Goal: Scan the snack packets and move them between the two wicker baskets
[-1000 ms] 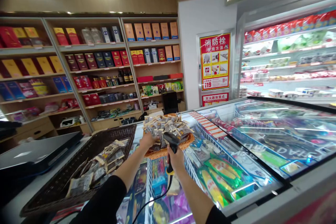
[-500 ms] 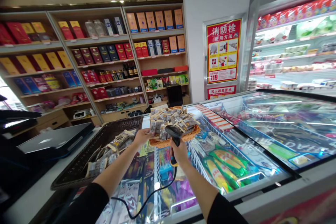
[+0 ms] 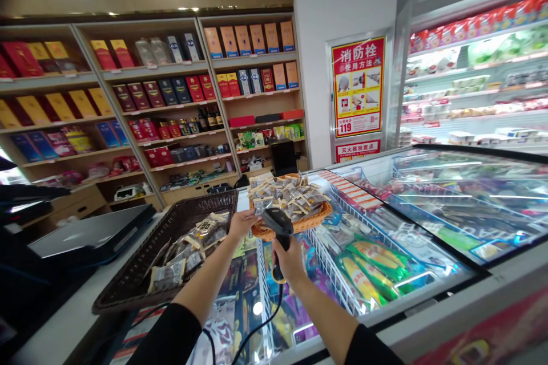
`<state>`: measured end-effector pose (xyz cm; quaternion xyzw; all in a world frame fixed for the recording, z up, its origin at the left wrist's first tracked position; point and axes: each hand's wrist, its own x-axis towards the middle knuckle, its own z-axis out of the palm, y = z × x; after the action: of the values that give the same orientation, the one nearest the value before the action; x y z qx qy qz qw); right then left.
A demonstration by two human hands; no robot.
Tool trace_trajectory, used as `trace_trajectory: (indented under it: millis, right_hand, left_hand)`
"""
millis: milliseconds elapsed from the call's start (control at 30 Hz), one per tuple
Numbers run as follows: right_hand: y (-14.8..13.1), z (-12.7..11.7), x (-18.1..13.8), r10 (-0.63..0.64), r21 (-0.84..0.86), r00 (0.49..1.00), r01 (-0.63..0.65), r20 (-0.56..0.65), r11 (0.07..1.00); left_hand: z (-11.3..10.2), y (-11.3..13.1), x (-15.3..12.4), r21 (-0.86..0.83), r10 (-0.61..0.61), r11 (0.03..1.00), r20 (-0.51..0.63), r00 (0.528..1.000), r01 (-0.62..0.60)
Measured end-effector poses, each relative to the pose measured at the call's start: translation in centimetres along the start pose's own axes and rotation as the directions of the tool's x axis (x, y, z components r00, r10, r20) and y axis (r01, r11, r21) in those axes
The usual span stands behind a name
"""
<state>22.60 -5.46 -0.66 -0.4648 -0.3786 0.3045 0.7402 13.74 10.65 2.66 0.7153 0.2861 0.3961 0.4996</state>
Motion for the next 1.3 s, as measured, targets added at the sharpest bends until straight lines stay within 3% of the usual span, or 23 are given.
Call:
trace_trajectory:
  millis: [200,767,900,1000,1167,1300]
  right_hand:
    - [0.2,0.0,0.0,-0.011,-0.063,1.0,0.01,-0.014,0.998]
    - [0.0,-0.1,-0.1,-0.034,-0.064,0.999,0.036,0.037,0.997]
    - [-0.2,-0.5,0.0,-0.048,-0.127,0.999,0.048,0.001,0.991]
    - [-0.2,-0.7,0.2,-0.051,-0.084,0.998,0.049,-0.028,0.995]
    - [-0.1,-1.4,1.2,0.008,0.066,0.995,-0.002,-0.098,0.998]
    - [0.0,-3.0,2.3,0.078,0.126,0.981,-0.056,-0.179,0.99]
  left_hand:
    - [0.3,0.5,-0.1,-0.01,0.005,1.0,0.075,0.997,-0.004]
    - [0.1,-0.2,0.3,0.062,0.014,0.998,0.025,1.0,-0.016]
    - [0.0,-0.6,0.4,0.086,0.018,0.996,-0.001,1.0,-0.017]
    - [0.2,-0.5,0.3,0.031,0.006,1.0,-0.003,1.0,-0.006]
    - [0.2,0.9,0.1,-0.019,0.027,0.999,-0.18,0.983,-0.031]
    - [-2.3,3.3,-0.4,0.117,0.144,0.988,-0.423,0.895,-0.104]
